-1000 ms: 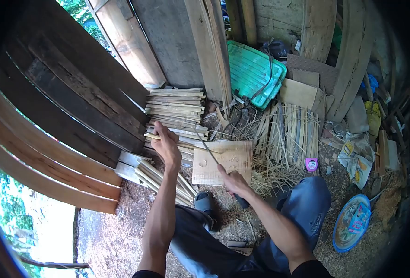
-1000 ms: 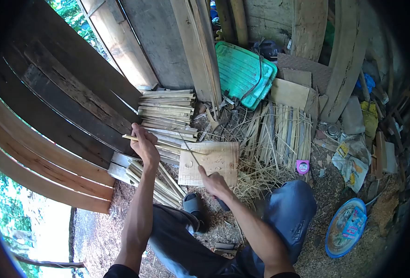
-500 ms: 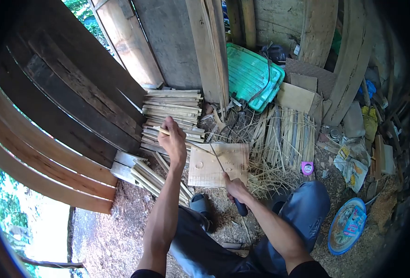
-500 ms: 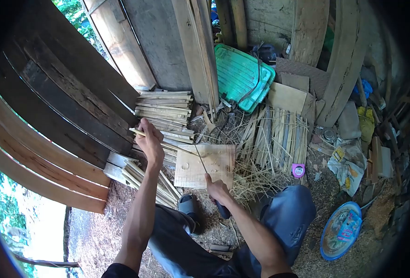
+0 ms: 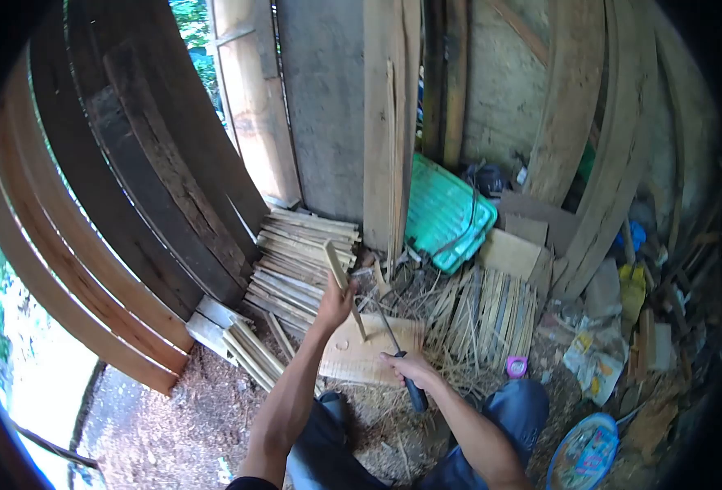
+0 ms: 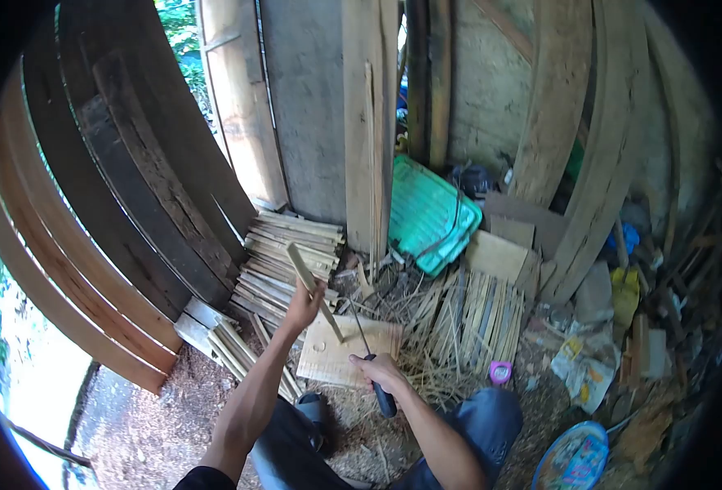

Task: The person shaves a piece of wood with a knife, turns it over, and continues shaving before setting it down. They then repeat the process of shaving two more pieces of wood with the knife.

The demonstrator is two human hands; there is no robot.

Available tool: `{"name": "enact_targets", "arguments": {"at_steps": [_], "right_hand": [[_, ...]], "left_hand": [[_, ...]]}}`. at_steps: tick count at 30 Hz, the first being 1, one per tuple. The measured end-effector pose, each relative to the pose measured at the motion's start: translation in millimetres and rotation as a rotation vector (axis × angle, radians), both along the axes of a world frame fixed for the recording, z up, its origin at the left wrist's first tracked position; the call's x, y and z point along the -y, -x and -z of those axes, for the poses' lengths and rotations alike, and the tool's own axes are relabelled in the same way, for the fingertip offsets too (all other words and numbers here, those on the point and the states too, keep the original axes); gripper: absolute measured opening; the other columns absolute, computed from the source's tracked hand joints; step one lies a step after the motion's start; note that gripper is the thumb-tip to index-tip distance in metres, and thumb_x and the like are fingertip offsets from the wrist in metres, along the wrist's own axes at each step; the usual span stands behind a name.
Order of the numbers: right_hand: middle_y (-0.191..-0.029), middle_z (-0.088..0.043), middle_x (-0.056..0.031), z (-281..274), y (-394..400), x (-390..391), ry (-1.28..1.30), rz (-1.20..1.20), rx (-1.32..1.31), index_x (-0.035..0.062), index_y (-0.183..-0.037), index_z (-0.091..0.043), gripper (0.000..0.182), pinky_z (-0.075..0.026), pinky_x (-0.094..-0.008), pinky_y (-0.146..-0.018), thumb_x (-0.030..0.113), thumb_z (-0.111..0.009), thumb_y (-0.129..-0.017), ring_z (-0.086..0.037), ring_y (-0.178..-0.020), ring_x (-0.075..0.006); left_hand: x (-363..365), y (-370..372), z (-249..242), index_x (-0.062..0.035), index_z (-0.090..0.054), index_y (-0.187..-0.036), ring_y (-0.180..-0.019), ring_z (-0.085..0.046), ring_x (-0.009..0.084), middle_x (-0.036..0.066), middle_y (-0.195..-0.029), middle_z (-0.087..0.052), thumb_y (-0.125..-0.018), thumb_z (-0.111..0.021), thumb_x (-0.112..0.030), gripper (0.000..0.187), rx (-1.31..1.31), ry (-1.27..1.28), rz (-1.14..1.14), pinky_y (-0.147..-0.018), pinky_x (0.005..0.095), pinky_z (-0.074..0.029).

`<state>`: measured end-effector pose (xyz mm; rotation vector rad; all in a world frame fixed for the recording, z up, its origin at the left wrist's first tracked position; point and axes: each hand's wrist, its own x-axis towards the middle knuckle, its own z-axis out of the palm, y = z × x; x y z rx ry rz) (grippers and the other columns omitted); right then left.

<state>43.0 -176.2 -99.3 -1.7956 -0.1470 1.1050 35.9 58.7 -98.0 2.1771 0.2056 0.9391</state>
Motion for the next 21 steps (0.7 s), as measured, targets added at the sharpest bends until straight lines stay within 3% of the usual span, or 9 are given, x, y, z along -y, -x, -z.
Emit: {"name": "enact_targets", "arguments": {"at_steps": [2, 5, 8, 11, 12, 15, 17, 18, 21], "right_hand": [[-0.052, -0.046, -0.0005, -38.8, -19.2, -2.2, -0.031, 0.006, 0.088, 0.0032, -0.067, -0.050, 0.032, -0.039, -0.0262, -0.039, 0.025, -0.071, -0.079, -0.045, -0.041, -0.0101], [-0.063, -0.061, -0.0101, -104.9, -44.3, 4.1, -0.103, 0.006, 0.247, -0.0060, -0.078, -0.059, 0.032, -0.042, -0.0270, -0.040, 0.025, -0.067, -0.082, -0.051, -0.043, -0.0110], [-0.089, -0.067, -0.0173, -112.2, -72.9, 22.1, -0.383, 0.019, 0.321, -0.0105, -0.100, -0.057, 0.045, -0.046, -0.0266, -0.047, 0.031, -0.065, -0.083, -0.055, -0.048, -0.0114], [-0.099, -0.065, -0.0187, -125.4, -69.7, 31.4, -0.530, 0.169, 0.354, -0.0101, -0.107, -0.054, 0.049, -0.046, -0.0256, -0.050, 0.031, -0.065, -0.083, -0.056, -0.052, -0.0111], [-0.104, -0.062, -0.0197, -125.8, -71.2, 33.0, -0.626, 0.219, 0.301, -0.0109, -0.112, -0.051, 0.050, -0.047, -0.0252, -0.052, 0.029, -0.064, -0.085, -0.057, -0.055, -0.0115], [-0.093, -0.064, -0.0170, -118.0, -77.5, 33.1, -0.670, 0.353, 0.312, -0.0098, -0.104, -0.054, 0.044, -0.047, -0.0254, -0.053, 0.027, -0.066, -0.083, -0.059, -0.061, -0.0136], [-0.084, -0.063, -0.0126, -113.4, -82.2, 37.9, -0.638, 0.422, 0.311, -0.0084, -0.100, -0.057, 0.038, -0.047, -0.0234, -0.051, 0.023, -0.068, -0.082, -0.060, -0.060, -0.0128], [-0.076, -0.063, -0.0082, -113.9, -85.7, 39.1, -0.619, 0.477, 0.327, -0.0071, -0.096, -0.060, 0.031, -0.048, -0.0214, -0.050, 0.018, -0.069, -0.081, -0.061, -0.059, -0.0121], [-0.073, -0.063, -0.0086, -121.4, -91.1, 47.4, -0.514, 0.486, 0.260, -0.0054, -0.090, -0.061, 0.025, -0.048, -0.0213, -0.049, 0.016, -0.068, -0.081, -0.061, -0.058, -0.0126]], "left_hand": [[-7.1, -4.6, 21.2, -0.0024, -0.025, -0.121, -0.076, -0.060, 0.0376, 0.024, -0.084, -0.057, -0.090, -0.051, -0.022, 0.045, -0.226, 0.066, 0.061, -0.063, 0.0446, -0.045], [9.3, -3.1, -9.4, -0.0027, -0.022, -0.124, -0.069, -0.060, 0.0344, 0.020, -0.077, -0.057, -0.090, -0.052, -0.022, 0.050, -0.323, 0.062, 0.253, -0.060, 0.0435, -0.046], [35.1, -1.7, -25.2, -0.0069, -0.026, -0.122, -0.060, -0.059, 0.0284, 0.013, -0.069, -0.057, -0.091, -0.052, -0.025, 0.045, -0.388, 0.085, 0.348, -0.055, 0.0396, -0.046], [63.5, 9.5, -49.0, -0.0088, -0.035, -0.113, -0.054, -0.057, 0.0252, 0.009, -0.062, -0.055, -0.092, -0.051, -0.030, 0.034, -0.444, 0.168, 0.373, -0.050, 0.0376, -0.043], [72.1, 12.1, -57.2, -0.0080, -0.038, -0.109, -0.053, -0.057, 0.0251, 0.010, -0.061, -0.055, -0.092, -0.051, -0.031, 0.032, -0.453, 0.078, 0.371, -0.049, 0.0382, -0.042], [83.1, 4.6, -62.0, -0.0065, -0.045, -0.098, -0.050, -0.054, 0.0208, 0.008, -0.057, -0.051, -0.091, -0.053, -0.033, 0.028, -0.381, -0.078, 0.396, -0.047, 0.0373, -0.039], [86.3, 3.6, -71.3, -0.0053, -0.049, -0.093, -0.047, -0.050, 0.0164, 0.006, -0.055, -0.049, -0.090, -0.053, -0.034, 0.029, -0.484, 0.167, 0.516, -0.045, 0.0352, -0.038], [88.3, 3.7, -74.8, -0.0051, -0.051, -0.092, -0.047, -0.046, 0.0131, 0.005, -0.055, -0.048, -0.090, -0.053, -0.034, 0.029, -0.487, 0.142, 0.547, -0.045, 0.0320, -0.038], [97.2, 8.9, -90.2, -0.0065, -0.055, -0.098, -0.048, -0.049, 0.0150, 0.005, -0.056, -0.050, -0.090, -0.053, -0.033, 0.028, -0.628, 0.147, 0.534, -0.047, 0.0301, -0.040]]}}
